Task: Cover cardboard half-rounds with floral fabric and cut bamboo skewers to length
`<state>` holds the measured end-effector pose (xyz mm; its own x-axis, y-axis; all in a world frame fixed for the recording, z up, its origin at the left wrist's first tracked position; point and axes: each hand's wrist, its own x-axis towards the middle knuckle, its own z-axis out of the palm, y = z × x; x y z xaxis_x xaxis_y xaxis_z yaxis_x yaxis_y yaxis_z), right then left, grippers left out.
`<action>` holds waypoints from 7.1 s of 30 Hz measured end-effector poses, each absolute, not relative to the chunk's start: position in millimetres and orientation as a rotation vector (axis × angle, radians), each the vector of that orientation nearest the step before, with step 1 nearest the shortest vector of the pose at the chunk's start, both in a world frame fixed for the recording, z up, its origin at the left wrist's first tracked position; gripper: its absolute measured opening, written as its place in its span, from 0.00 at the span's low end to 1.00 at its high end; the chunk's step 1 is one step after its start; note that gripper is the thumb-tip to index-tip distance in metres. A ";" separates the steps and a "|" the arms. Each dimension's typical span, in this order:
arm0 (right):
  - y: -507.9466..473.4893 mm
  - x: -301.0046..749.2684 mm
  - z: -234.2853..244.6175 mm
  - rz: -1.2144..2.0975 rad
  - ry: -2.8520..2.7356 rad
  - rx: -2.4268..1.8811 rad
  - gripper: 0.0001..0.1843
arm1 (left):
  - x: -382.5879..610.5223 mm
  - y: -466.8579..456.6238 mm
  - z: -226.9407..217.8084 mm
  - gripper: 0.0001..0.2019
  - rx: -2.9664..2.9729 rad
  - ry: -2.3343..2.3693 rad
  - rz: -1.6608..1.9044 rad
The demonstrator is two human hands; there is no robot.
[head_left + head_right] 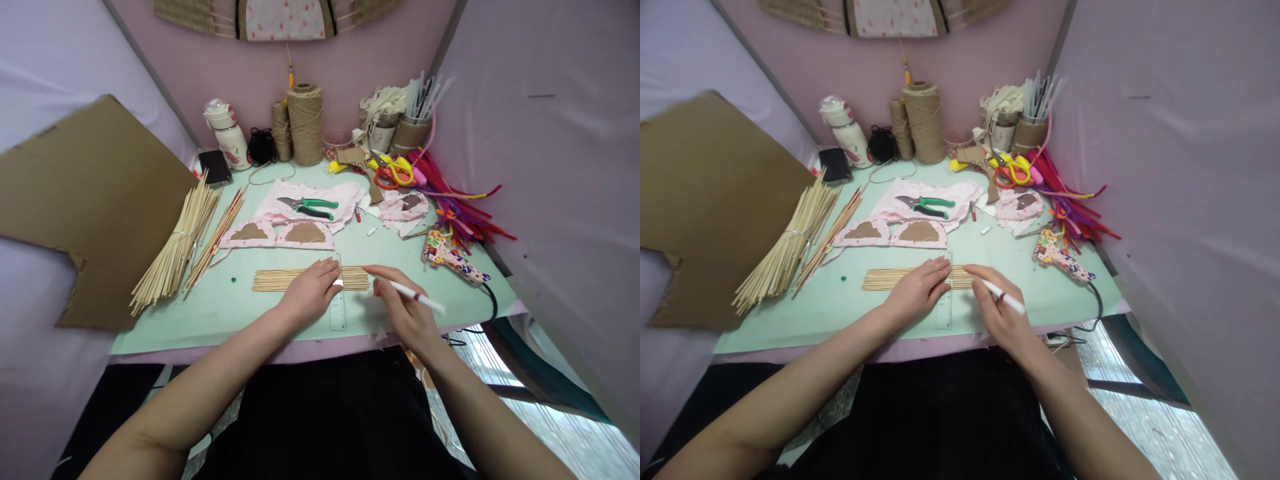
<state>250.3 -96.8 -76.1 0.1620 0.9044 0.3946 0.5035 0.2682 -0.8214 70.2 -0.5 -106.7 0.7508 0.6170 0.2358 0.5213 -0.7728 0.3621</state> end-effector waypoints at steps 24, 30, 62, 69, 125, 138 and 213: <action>-64.2 254.2 -92.2 0.605 -1.204 -1.534 0.13 | 72.0 0.2 -104.4 0.19 2.637 0.926 0.419; -57.7 241.0 -95.8 0.515 -1.359 -1.557 0.13 | 71.6 0.2 -105.9 0.20 2.638 0.913 0.443; -54.9 234.1 -104.4 0.359 -1.493 -1.588 0.13 | 72.1 -1.0 -100.9 0.19 2.630 0.910 0.402; -61.4 230.8 -102.9 0.277 -1.610 -1.505 0.12 | 71.6 -0.8 -102.3 0.19 2.636 0.908 0.414; -124.8 216.4 -124.5 0.059 -2.173 -1.157 0.12 | 69.8 0.1 -107.9 0.18 2.641 0.892 0.513; -123.6 216.6 -126.3 -0.022 -2.126 -1.172 0.17 | 68.6 -6.0 -98.6 0.21 2.651 0.956 0.512; -87.5 296.7 -85.3 0.048 -1.927 -1.685 0.20 | 33.5 20.4 -49.0 0.12 2.716 1.236 -0.305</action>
<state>296.7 -87.5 -85.3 -0.0402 0.9197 0.3906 0.8991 0.2038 -0.3875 33.5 20.4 -49.0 0.6415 0.7280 -0.2418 0.7568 -0.6521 0.0446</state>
